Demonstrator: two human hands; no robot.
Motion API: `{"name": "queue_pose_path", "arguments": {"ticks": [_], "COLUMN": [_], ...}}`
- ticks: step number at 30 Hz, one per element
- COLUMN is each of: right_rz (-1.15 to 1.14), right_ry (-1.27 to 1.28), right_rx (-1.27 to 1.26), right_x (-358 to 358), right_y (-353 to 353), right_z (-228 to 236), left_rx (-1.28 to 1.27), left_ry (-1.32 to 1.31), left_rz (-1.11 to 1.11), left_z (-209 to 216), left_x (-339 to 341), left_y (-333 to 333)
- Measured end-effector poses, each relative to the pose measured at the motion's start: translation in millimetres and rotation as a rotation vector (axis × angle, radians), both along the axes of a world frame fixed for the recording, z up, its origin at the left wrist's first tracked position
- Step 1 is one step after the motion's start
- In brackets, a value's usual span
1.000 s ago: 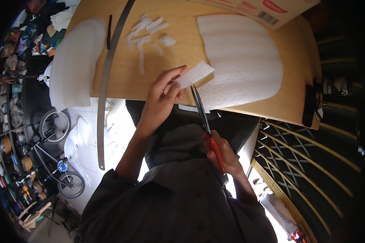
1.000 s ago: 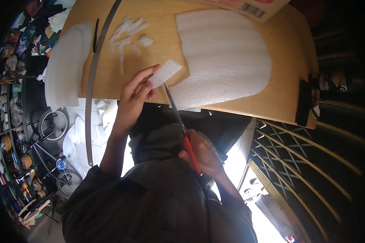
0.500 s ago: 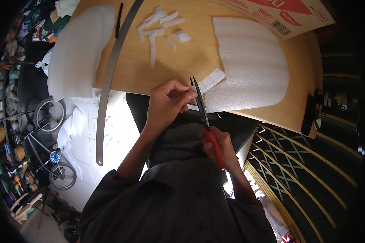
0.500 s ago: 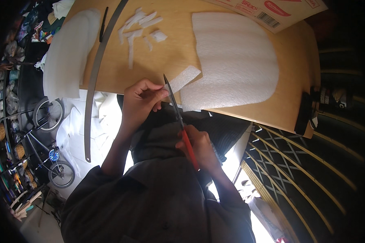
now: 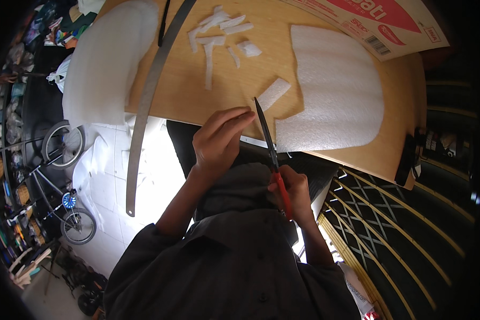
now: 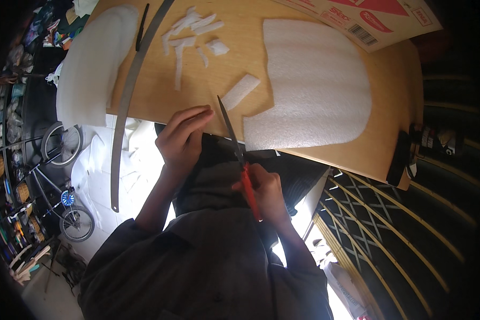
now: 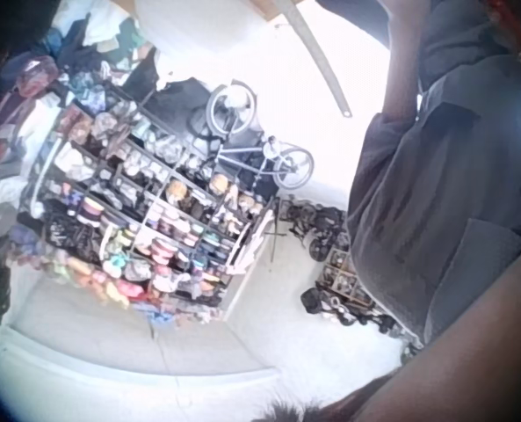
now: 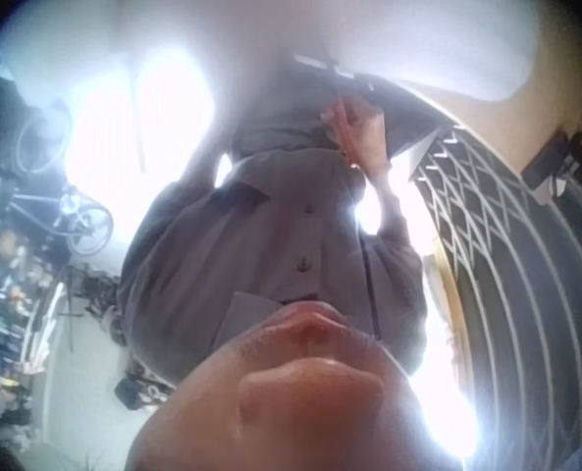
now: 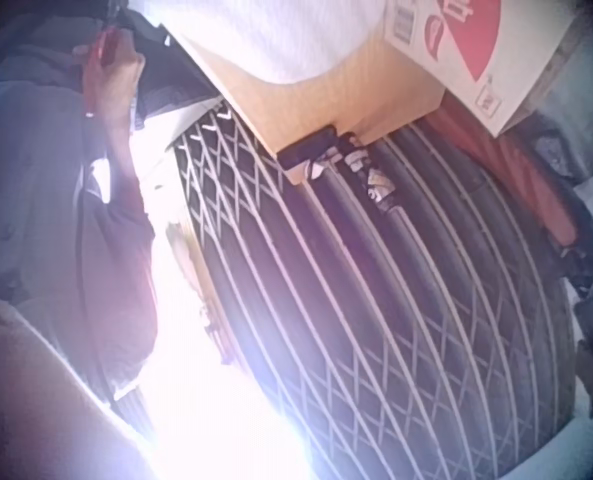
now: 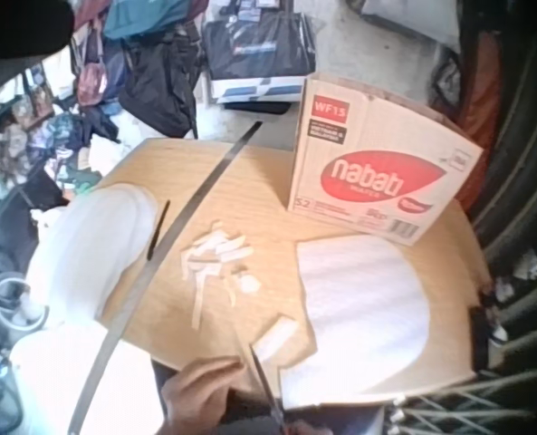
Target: The person cuts a white foam sheet into small rectangular pieces using shears.
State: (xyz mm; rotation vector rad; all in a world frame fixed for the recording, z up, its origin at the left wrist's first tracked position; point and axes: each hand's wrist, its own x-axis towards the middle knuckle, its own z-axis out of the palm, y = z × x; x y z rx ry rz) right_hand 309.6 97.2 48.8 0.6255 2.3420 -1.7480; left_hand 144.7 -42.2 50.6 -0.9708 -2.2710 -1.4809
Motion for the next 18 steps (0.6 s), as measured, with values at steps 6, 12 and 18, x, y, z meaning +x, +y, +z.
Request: {"name": "queue_pose_path", "arguments": {"ticks": [6, 12, 18], "right_rz": [-0.007, 0.065, 0.196], "right_ry": [0.007, 0.018, -0.081], "right_rx": [-0.154, -0.323, -0.442], "right_x": [8, 14, 14], "right_y": [0, 5, 11], "right_z": [-4, -2, -4], "left_rx": [0.067, 0.119, 0.041], "left_ry": [-0.066, 0.079, 0.023], "left_rz": [0.023, 0.034, 0.029], "left_z": [5, 5, -3], "left_x": [-9, -10, -5], "left_y": [-1, 0, 0]}}
